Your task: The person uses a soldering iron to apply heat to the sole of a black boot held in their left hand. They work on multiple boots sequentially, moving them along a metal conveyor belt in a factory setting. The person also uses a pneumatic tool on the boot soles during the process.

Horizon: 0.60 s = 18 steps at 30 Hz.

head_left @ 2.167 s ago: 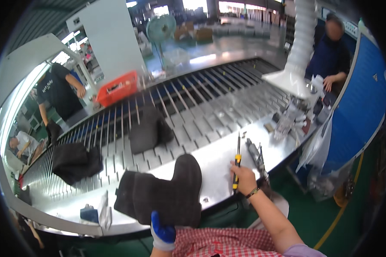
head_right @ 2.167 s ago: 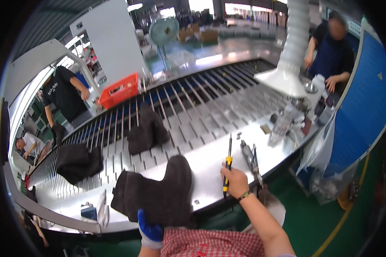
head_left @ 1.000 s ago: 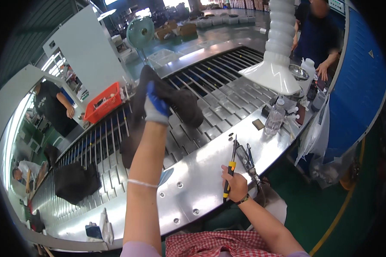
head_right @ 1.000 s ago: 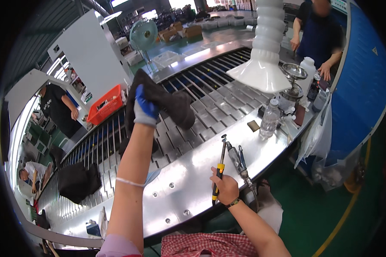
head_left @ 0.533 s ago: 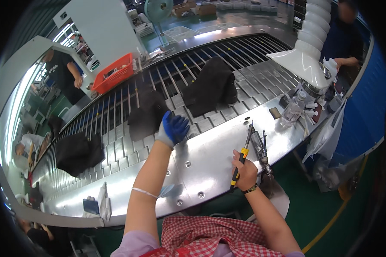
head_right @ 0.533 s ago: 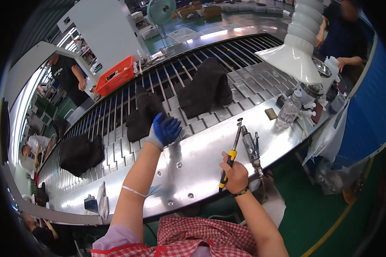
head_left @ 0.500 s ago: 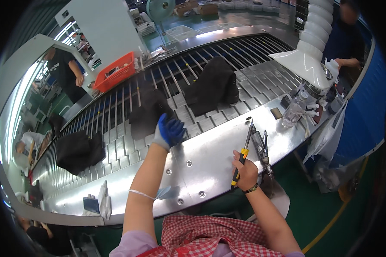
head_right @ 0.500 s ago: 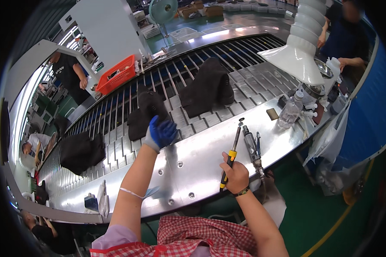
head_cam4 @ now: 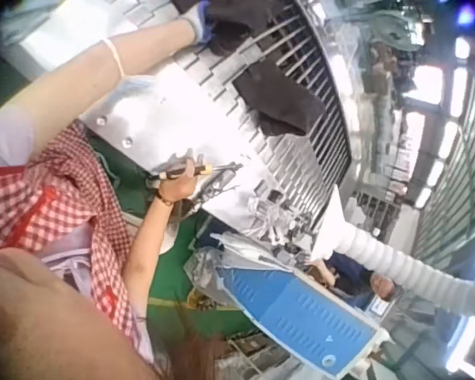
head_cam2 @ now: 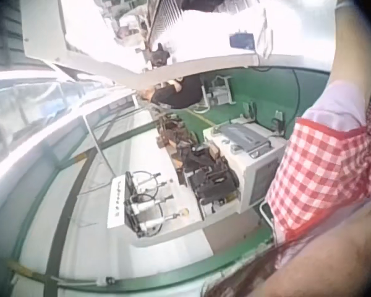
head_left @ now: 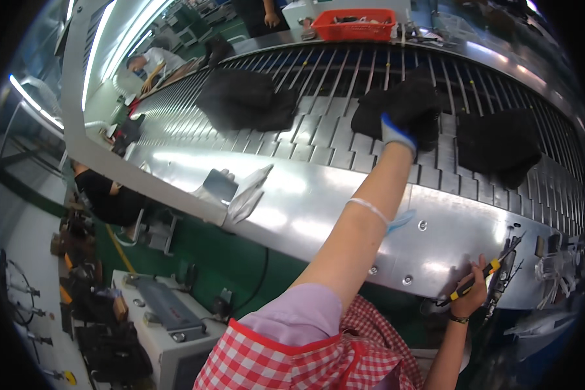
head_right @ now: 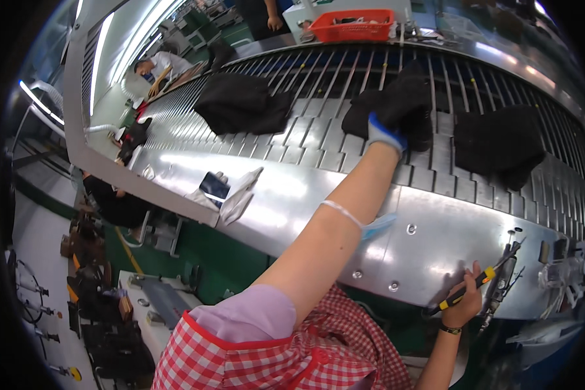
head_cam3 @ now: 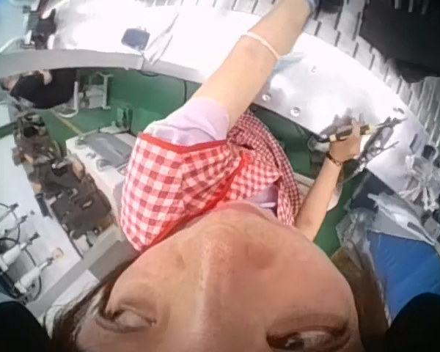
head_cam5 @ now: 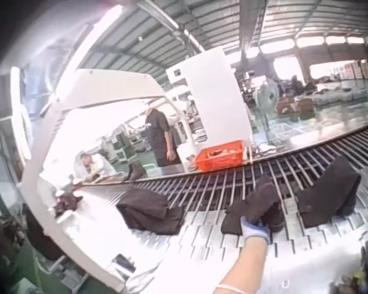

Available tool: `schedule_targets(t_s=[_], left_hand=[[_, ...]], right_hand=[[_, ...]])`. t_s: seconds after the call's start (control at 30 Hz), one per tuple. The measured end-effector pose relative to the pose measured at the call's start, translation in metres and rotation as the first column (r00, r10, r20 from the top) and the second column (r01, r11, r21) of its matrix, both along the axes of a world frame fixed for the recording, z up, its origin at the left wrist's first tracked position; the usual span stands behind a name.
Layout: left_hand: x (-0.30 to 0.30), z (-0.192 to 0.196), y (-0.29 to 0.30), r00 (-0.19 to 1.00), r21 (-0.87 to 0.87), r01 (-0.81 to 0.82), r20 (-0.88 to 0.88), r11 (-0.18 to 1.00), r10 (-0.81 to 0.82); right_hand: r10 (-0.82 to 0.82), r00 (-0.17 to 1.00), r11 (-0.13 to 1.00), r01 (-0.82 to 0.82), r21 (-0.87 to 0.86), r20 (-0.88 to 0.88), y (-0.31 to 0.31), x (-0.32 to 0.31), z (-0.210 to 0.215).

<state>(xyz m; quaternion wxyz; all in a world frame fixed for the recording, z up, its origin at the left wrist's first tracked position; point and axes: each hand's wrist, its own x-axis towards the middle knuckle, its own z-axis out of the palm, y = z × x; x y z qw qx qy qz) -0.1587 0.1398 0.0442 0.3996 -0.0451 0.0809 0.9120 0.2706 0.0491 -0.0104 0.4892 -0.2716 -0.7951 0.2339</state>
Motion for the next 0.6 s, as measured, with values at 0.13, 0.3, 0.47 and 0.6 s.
schedule_targets(t_s=[0.13, 0.3, 0.47, 0.6], left_hand=[[-0.010, 0.064, 0.014, 0.968, -0.048, 0.248, -0.014, 0.968, -0.249], [-0.032, 0.131, 0.016, 0.849, -0.284, 0.170, -0.445, 0.944, -0.287], [-0.056, 0.184, 0.015, -0.479, 0.036, -0.800, -0.639, 0.599, -0.602], [-0.063, 0.248, -0.030, 0.243, -0.366, -0.206, -0.918, 0.908, -0.314]], right_hand=[[-0.154, 0.978, 0.971, 0.124, 0.203, 0.142, 0.002, 0.000, 0.017], [-0.162, 0.980, 0.972, 0.138, 0.191, 0.113, -0.004, -0.006, 0.031], [-0.163, 0.975, 0.977, 0.137, 0.165, 0.154, 0.001, -0.004, 0.021], [-0.207, 0.971, 0.948, 0.168, 0.270, 0.124, 0.007, -0.005, 0.018]])
